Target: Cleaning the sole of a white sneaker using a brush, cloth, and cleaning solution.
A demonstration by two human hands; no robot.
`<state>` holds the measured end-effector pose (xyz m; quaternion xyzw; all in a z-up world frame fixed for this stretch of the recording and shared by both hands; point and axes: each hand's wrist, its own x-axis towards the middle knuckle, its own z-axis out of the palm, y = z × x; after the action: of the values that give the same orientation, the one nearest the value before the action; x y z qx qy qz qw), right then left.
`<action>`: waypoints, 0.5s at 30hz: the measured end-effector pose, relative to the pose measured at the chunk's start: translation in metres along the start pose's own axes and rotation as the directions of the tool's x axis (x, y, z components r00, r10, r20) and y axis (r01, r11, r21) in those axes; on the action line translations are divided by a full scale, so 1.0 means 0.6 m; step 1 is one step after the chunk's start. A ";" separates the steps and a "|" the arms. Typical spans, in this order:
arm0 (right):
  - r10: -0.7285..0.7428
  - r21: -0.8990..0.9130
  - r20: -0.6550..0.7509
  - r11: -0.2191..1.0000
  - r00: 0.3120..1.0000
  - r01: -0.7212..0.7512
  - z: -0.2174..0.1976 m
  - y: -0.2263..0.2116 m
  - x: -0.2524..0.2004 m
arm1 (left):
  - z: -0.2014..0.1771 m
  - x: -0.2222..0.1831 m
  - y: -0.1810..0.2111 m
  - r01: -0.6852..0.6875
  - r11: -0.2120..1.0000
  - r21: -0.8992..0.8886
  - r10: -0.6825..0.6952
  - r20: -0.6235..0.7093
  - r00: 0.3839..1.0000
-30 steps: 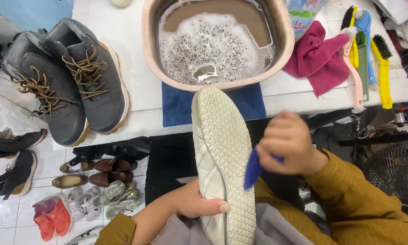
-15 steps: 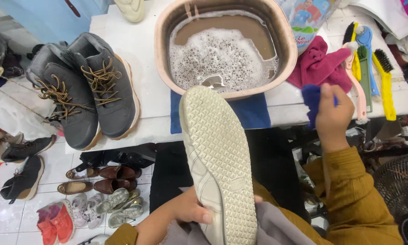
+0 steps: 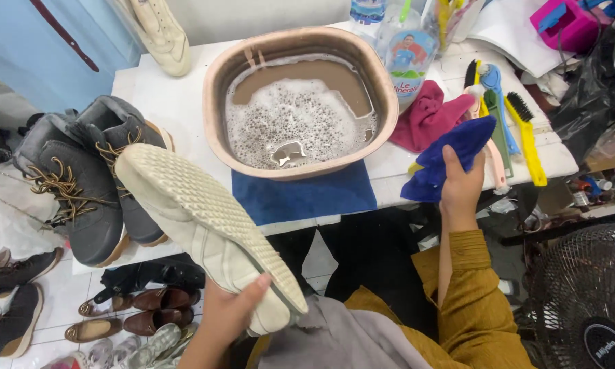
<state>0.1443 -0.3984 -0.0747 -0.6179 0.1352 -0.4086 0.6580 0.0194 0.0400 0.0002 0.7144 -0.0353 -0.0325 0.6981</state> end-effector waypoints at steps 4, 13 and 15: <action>0.123 0.182 0.013 0.976 0.992 -0.124 -0.028 0.057 0.016 | -0.032 0.015 0.000 -0.106 0.991 0.085 0.121 -0.208 0.971; -0.377 -0.147 0.101 0.910 0.921 0.389 -0.010 -0.054 -0.026 | 0.000 0.051 0.147 -0.018 0.996 0.092 0.024 -0.067 0.997; -0.220 0.087 -0.005 0.972 0.976 0.219 0.012 -0.056 -0.016 | 0.005 0.062 0.171 -0.039 0.989 0.141 0.044 -0.030 0.999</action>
<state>0.1308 -0.3833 -0.0456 -0.6008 0.0465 -0.4828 0.6354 0.0558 0.0311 0.1027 0.7612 -0.0407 -0.0035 0.6472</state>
